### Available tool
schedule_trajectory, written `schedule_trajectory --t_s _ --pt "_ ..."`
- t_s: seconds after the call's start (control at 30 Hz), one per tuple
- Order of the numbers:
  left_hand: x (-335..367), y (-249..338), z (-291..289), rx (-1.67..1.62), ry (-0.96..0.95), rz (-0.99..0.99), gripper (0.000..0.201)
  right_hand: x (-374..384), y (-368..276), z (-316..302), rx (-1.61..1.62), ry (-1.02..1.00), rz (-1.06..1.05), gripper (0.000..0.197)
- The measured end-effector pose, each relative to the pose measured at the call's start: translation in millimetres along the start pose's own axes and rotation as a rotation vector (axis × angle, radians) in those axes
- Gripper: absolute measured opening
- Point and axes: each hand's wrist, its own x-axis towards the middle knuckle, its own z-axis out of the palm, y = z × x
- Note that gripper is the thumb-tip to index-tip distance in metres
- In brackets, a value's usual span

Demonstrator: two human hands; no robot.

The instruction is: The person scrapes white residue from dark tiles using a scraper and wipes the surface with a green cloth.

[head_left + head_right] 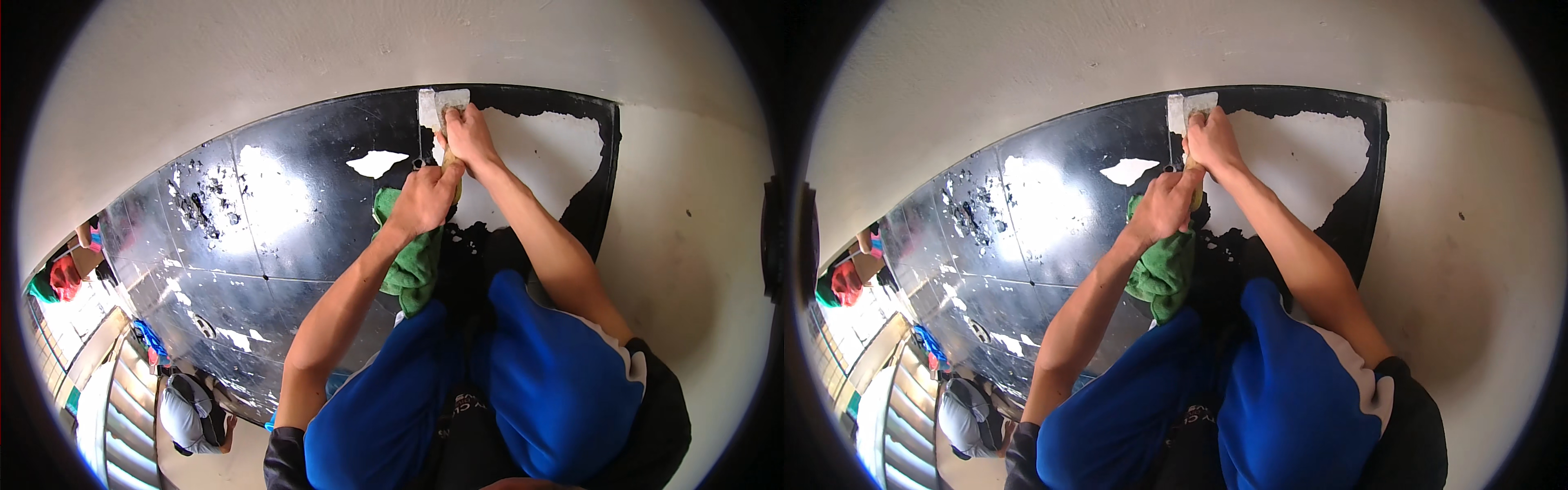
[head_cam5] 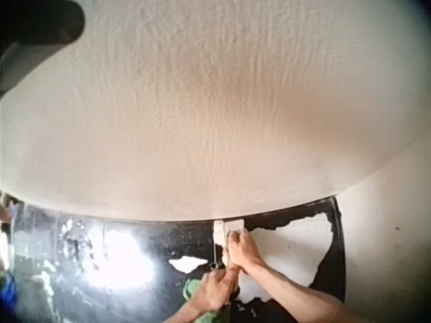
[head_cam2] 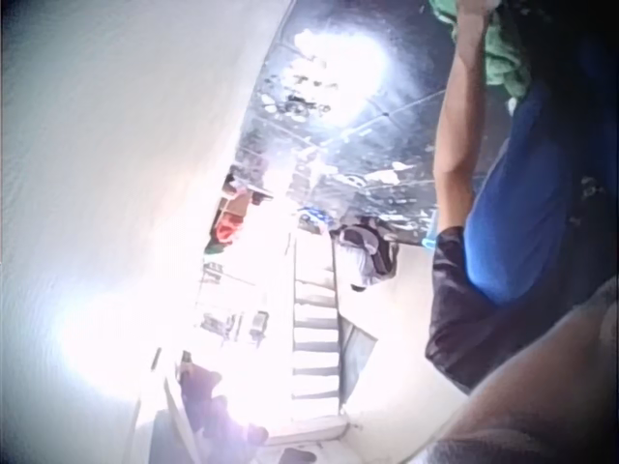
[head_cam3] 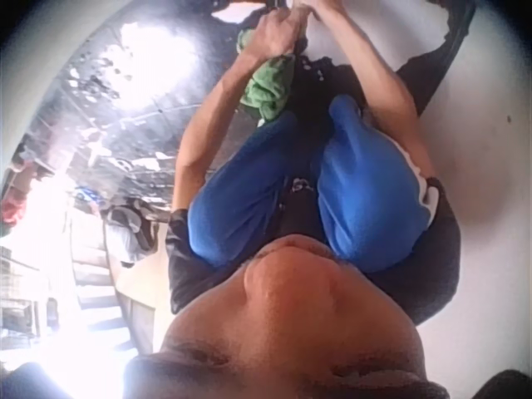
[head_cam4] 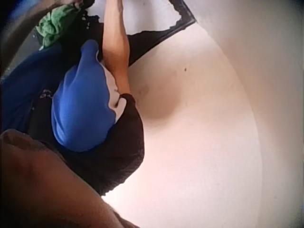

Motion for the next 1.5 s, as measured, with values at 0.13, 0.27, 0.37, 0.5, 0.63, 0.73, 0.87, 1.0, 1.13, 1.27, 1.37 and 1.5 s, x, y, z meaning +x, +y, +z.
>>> schedule_trajectory --t_s 0.13,0.27,0.37,0.5,0.63,0.73,0.87,1.0,1.13,1.27,1.37,1.5 --pt "1.4 3.3 -2.4 0.048 0.002 0.085 0.033 16.1 10.3 0.5 -0.138 0.002 -0.091 0.028" --pt "1.0 -13.2 7.5 0.111 0.128 0.246 0.033 0.8 3.6 2.9 0.017 -0.008 -0.042 0.031" --pt "1.3 8.1 -1.5 -0.122 0.001 -0.143 0.035 17.0 12.4 4.1 -0.058 0.022 -0.090 0.031" --pt "0.1 -12.6 -0.8 0.061 0.067 0.130 0.035 5.0 -0.6 6.7 -0.043 -0.034 -0.046 0.031" --pt "-0.2 -4.3 -3.9 -0.012 0.024 0.020 0.034 5.4 -3.6 9.8 -0.038 -0.011 -0.035 0.030" --pt "1.2 9.8 -4.9 -0.015 -0.008 -0.034 0.035 26.0 34.6 6.2 -0.184 0.023 -0.262 0.030" --pt "-5.4 9.7 -7.9 -0.058 0.014 -0.163 0.032 1.4 -3.3 12.2 0.053 -0.037 0.002 0.031" --pt "1.5 2.5 -14.8 -0.009 -0.020 -0.051 0.029 10.1 7.9 17.2 0.085 0.008 0.016 0.030" --pt "-4.7 -19.2 -11.7 0.088 0.103 0.140 0.038 0.5 5.7 25.3 0.168 0.038 0.019 0.031" --pt "-5.5 10.1 -29.7 -0.126 0.019 -0.204 0.049 8.1 12.4 28.2 0.056 0.036 -0.017 0.030" --pt "-7.2 -7.7 -14.0 -0.011 0.062 -0.070 0.050 -2.2 9.2 27.5 0.131 0.038 -0.009 0.031" --pt "-1.7 -7.1 -17.5 -0.058 0.068 -0.060 0.051 4.6 5.9 28.4 0.145 0.071 -0.032 0.028"
